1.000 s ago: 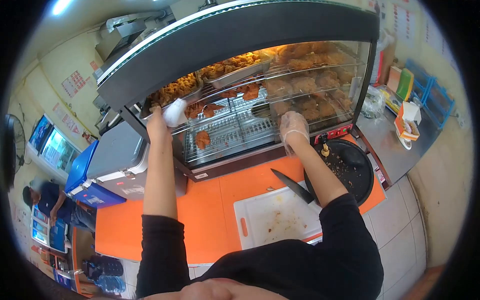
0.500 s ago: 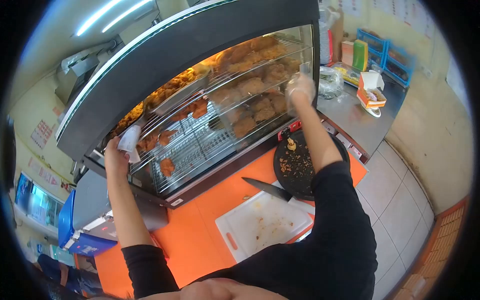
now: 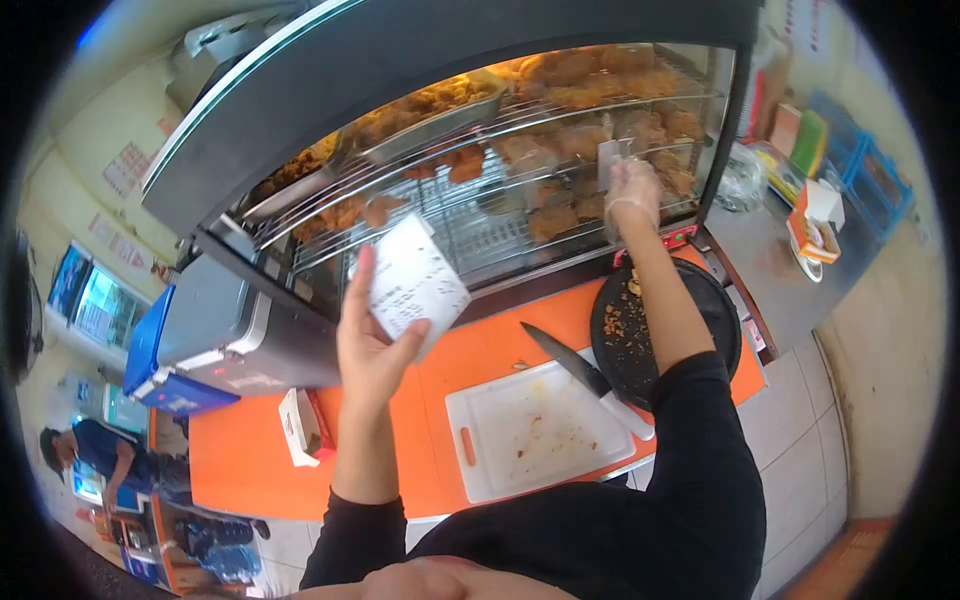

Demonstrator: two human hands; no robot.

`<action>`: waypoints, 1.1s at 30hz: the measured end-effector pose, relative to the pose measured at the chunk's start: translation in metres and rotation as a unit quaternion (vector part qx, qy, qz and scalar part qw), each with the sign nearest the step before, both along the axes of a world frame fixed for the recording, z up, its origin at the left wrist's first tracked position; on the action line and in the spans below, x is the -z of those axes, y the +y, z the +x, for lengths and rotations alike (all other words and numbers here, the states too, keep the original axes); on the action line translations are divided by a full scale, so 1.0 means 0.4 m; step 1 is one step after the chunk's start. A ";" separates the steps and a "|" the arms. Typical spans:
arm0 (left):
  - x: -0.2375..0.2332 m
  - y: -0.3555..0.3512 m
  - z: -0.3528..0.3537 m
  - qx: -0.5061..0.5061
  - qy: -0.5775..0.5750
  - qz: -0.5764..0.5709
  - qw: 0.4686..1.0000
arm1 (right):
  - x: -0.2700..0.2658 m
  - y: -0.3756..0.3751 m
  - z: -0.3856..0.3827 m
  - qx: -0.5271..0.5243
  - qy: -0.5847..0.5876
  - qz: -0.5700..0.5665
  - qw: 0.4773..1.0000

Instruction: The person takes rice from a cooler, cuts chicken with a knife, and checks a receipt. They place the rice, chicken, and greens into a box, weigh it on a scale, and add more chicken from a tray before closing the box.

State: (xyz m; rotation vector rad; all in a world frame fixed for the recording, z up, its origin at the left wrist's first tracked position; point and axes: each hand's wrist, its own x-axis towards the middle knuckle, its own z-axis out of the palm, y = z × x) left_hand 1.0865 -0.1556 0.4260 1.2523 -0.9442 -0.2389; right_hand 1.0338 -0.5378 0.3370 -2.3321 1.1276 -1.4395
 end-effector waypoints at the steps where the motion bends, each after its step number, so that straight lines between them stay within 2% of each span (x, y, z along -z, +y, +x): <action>1: 0.012 0.011 -0.003 0.004 -0.009 -0.001 1.000 | 0.008 0.046 0.036 -0.015 -0.007 -0.034 0.999; 3: 0.030 0.033 -0.002 0.006 -0.017 -0.005 1.000 | -0.001 0.150 0.090 -0.044 0.015 -0.070 0.996; 6: 0.050 0.070 -0.025 0.027 0.011 -0.008 1.000 | -0.025 0.305 0.139 -0.103 0.007 0.009 0.995; 8: 0.057 0.081 -0.052 0.020 0.004 0.000 1.000 | -0.003 0.353 0.177 -0.163 0.003 -0.027 0.986; 11: 0.065 0.072 -0.112 -0.010 -0.005 0.021 1.000 | -0.005 0.404 0.176 -0.229 -0.014 0.001 0.973; 13: 0.067 0.043 -0.166 -0.011 0.001 0.025 1.000 | -0.051 0.410 0.088 -0.278 0.081 0.069 0.955; 16: 0.072 -0.045 -0.284 0.007 0.025 0.026 0.999 | -0.036 0.334 -0.191 -0.307 0.105 0.113 0.939; 18: 0.090 -0.135 -0.387 0.035 0.043 0.022 0.998 | 0.021 0.261 -0.474 -0.346 0.107 0.068 0.930; 19: 0.107 -0.189 -0.444 0.048 0.052 0.024 0.997 | 0.089 0.194 -0.610 -0.383 0.134 0.138 0.904; 20: 0.125 -0.250 -0.505 0.061 0.060 0.025 0.996 | 0.162 0.138 -0.764 -0.381 0.111 0.167 0.902; 21: 0.146 -0.319 -0.571 0.073 0.066 0.018 0.995 | 0.308 0.042 -0.913 -0.369 0.120 0.160 0.908; 23: 0.198 -0.471 -0.717 0.090 0.081 0.003 0.993 | 0.323 -0.064 -1.201 -0.272 0.207 0.408 0.846; 25: 0.236 -0.630 -0.867 0.117 0.104 0.011 0.988 | 0.499 -0.211 -1.510 -0.165 0.119 0.481 0.853; 26: 0.245 -0.704 -0.932 0.137 0.111 0.021 0.984 | 0.490 -0.245 -1.615 -0.142 0.111 0.491 0.853; 29: 0.261 -0.911 -1.066 0.198 0.129 0.021 0.971 | 0.323 -0.395 -1.822 -0.064 0.037 0.489 0.869; 31: 0.253 -1.009 -1.114 0.214 0.119 0.029 0.969 | 0.239 -0.498 -1.855 -0.037 0.006 0.510 0.859; 33: 0.251 -1.070 -1.123 0.179 0.126 0.043 0.975 | 0.203 -0.606 -1.813 -0.059 0.090 0.463 0.880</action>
